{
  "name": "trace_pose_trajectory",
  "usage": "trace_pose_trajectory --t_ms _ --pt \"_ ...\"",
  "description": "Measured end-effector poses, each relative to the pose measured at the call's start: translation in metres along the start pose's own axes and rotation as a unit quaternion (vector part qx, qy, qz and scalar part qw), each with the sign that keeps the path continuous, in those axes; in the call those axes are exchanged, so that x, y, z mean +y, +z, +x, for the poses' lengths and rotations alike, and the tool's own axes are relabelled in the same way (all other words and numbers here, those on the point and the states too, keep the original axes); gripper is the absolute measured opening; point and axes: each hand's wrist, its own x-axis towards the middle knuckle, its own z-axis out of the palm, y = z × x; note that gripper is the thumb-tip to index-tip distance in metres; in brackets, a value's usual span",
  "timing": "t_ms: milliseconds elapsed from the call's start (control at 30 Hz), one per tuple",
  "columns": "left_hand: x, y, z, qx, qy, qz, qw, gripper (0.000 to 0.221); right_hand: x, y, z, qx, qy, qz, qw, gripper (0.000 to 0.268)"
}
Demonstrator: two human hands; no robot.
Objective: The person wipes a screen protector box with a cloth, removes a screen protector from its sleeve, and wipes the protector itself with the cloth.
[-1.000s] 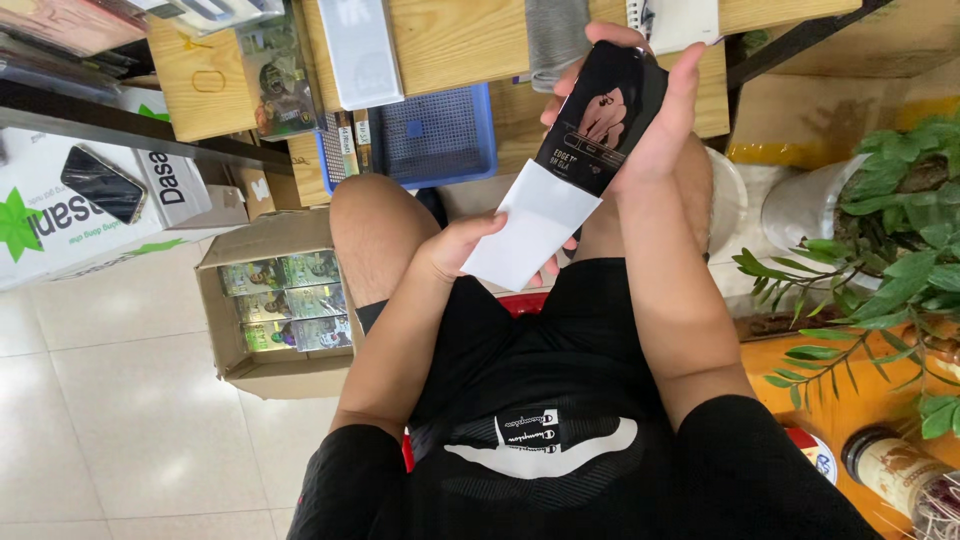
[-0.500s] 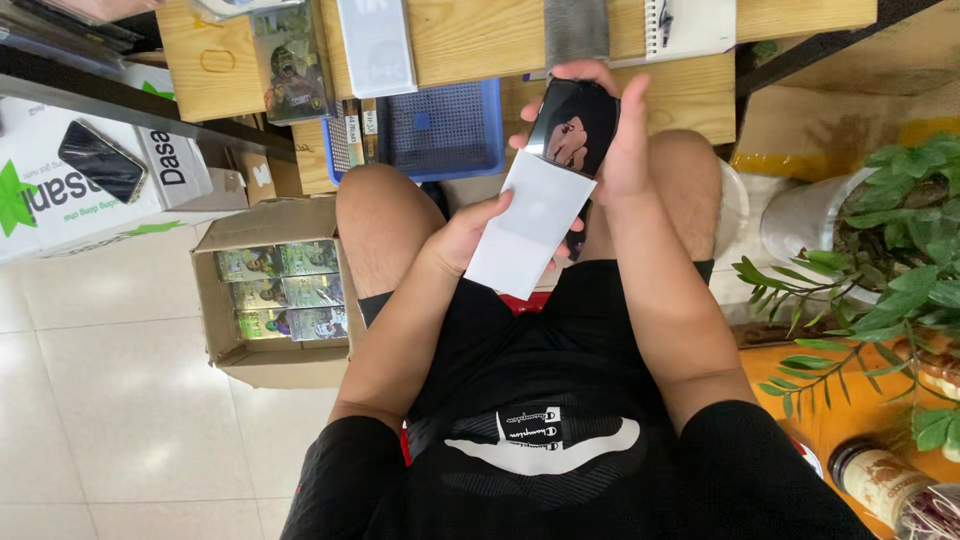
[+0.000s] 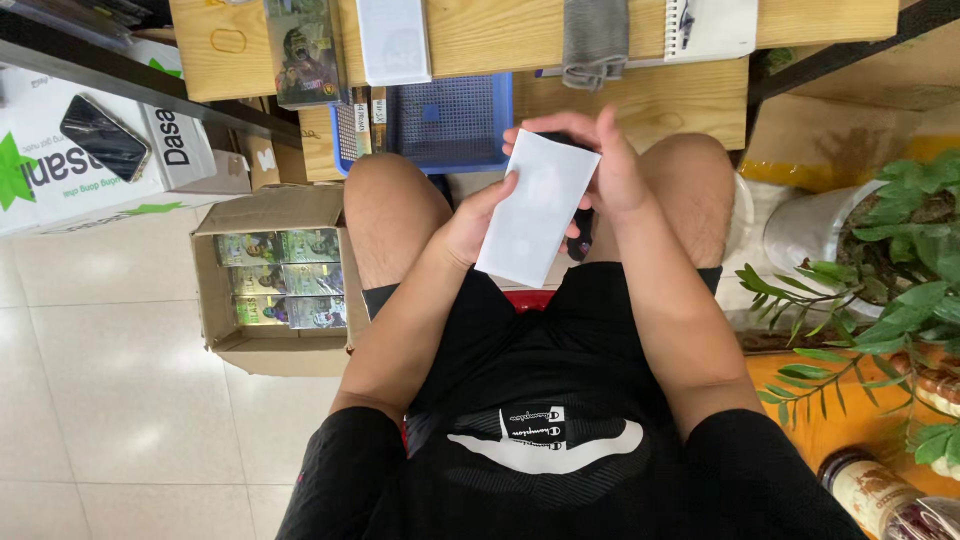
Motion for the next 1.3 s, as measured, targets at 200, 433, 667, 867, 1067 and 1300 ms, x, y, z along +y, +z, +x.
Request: trace_pose_trajectory --t_ms 200,433,667,867,1067,1300 --pt "0.002 0.018 0.0 0.078 0.088 0.02 0.993 0.055 0.03 -0.025 0.01 0.012 -0.062 -0.026 0.998 0.077" --pt "0.005 0.014 0.001 0.111 0.12 0.087 0.983 0.061 0.034 -0.037 0.011 0.042 -0.111 -0.078 0.99 0.054" --pt "0.012 -0.071 0.012 0.203 0.249 0.222 0.921 0.047 0.044 -0.029 0.01 0.09 -0.07 -0.128 0.985 0.04" --pt "0.027 -0.032 0.012 0.304 0.344 0.372 0.807 0.015 0.056 -0.026 0.012 0.106 -0.027 -0.256 0.96 0.017" --pt "0.023 -0.044 0.015 0.296 0.351 0.305 0.834 0.021 0.05 -0.019 0.011 0.156 0.014 -0.156 0.975 0.01" --pt "0.022 -0.05 0.017 0.309 0.361 0.312 0.823 0.017 0.055 -0.027 0.011 0.145 0.016 -0.151 0.978 0.01"
